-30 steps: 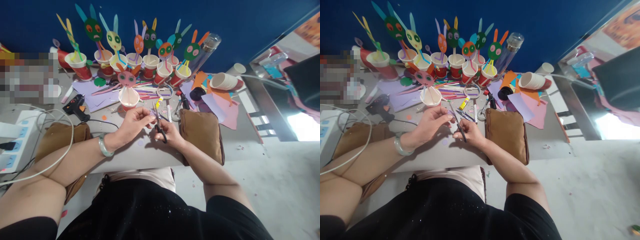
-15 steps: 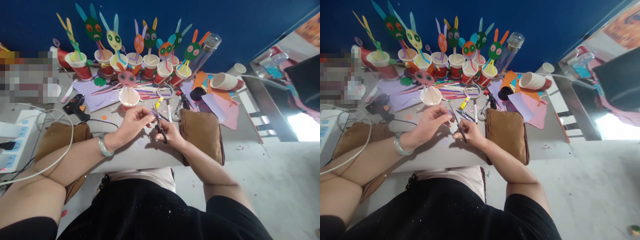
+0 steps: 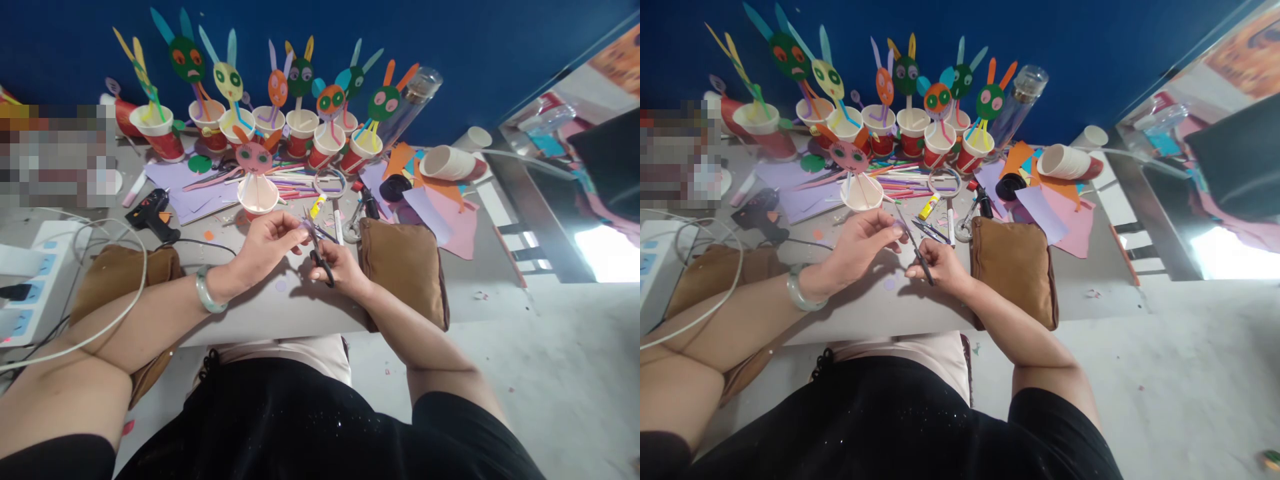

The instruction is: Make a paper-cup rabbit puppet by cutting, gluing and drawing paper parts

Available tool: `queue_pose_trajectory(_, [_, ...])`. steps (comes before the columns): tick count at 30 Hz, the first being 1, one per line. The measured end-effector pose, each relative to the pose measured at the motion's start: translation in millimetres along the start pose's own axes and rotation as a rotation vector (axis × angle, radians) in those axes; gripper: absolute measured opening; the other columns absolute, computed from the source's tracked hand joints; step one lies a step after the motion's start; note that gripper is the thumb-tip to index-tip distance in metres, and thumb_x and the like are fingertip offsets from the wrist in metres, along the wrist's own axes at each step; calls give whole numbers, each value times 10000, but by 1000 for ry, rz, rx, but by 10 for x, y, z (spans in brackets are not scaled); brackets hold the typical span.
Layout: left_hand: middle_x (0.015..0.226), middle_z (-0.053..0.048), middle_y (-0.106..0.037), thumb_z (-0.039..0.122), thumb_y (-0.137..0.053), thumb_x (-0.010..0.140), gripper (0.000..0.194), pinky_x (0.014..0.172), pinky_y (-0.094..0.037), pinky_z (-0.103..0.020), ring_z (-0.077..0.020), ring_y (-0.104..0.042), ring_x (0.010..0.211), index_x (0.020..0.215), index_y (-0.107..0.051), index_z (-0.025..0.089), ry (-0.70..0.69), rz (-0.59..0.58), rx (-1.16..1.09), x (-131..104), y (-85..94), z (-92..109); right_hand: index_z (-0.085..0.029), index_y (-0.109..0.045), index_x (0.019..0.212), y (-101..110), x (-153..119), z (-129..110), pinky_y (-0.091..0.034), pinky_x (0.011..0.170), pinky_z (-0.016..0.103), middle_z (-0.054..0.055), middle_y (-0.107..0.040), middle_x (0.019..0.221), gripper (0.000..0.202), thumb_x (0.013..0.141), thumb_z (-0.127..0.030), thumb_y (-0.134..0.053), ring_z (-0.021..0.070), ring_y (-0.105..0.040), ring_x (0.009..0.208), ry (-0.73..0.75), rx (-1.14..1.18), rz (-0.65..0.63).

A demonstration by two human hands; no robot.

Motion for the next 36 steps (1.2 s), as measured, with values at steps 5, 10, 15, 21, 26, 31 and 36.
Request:
queue_pose_trajectory(5, [703,7,-679,293,-788,771,197,579,-550,-237,-103,-625,609,743,-627,183,2,-8,-9,3,-8,0,-214,-490,686,-9,4,-3,-344,492,244,-62,-520,569,713,516,-795,-867,90,-406,532,4,11,10])
queue_pose_trajectory(10, [697,3,-672,280,-751,781,166,556,-525,-233,-102,-610,596,732,-634,174,-3,-40,21,-10,-18,29,-217,-501,707,-11,7,13,-367,508,259,-44,-547,595,686,542,-767,-877,109,-451,548,4,9,-5])
queue_pose_trajectory(15, [694,5,-663,271,-732,792,159,566,-521,-240,-104,-606,593,726,-624,174,-31,-48,83,-17,-15,35,-220,-504,735,-6,20,44,-392,526,274,-33,-557,624,677,555,-752,-882,126,-484,572,5,28,-31])
queue_pose_trajectory(21, [699,5,-665,267,-730,793,156,573,-522,-241,-102,-603,591,727,-621,177,-36,-46,117,-12,1,17,-225,-490,727,-12,27,34,-390,523,272,-44,-542,615,690,544,-767,-876,122,-479,567,5,18,-27])
queue_pose_trajectory(26, [706,3,-671,282,-738,794,173,575,-528,-241,-100,-604,591,726,-617,178,-36,-51,96,-11,-4,22,-228,-488,705,-3,24,21,-375,510,270,-39,-546,613,692,545,-790,-858,124,-464,572,6,-9,-10])
queue_pose_trajectory(31, [695,7,-672,275,-749,785,184,571,-527,-234,-98,-607,590,714,-608,180,-36,-50,94,-13,-2,27,-229,-480,701,4,18,38,-355,507,269,-42,-533,607,704,538,-805,-851,119,-441,572,5,-22,-2])
queue_pose_trajectory(36, [691,7,-668,269,-742,779,170,565,-516,-235,-97,-606,579,713,-615,177,-38,-33,97,-13,-1,21,-227,-483,700,-1,18,31,-347,504,265,-47,-527,598,699,544,-800,-852,114,-436,563,12,-16,-3])
Point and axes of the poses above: each hand's wrist, its own x-axis towards the middle knuckle, its own y-axis out of the back of the hand, z = x × y, the point moved 1 cm from there along x, towards the middle knuckle
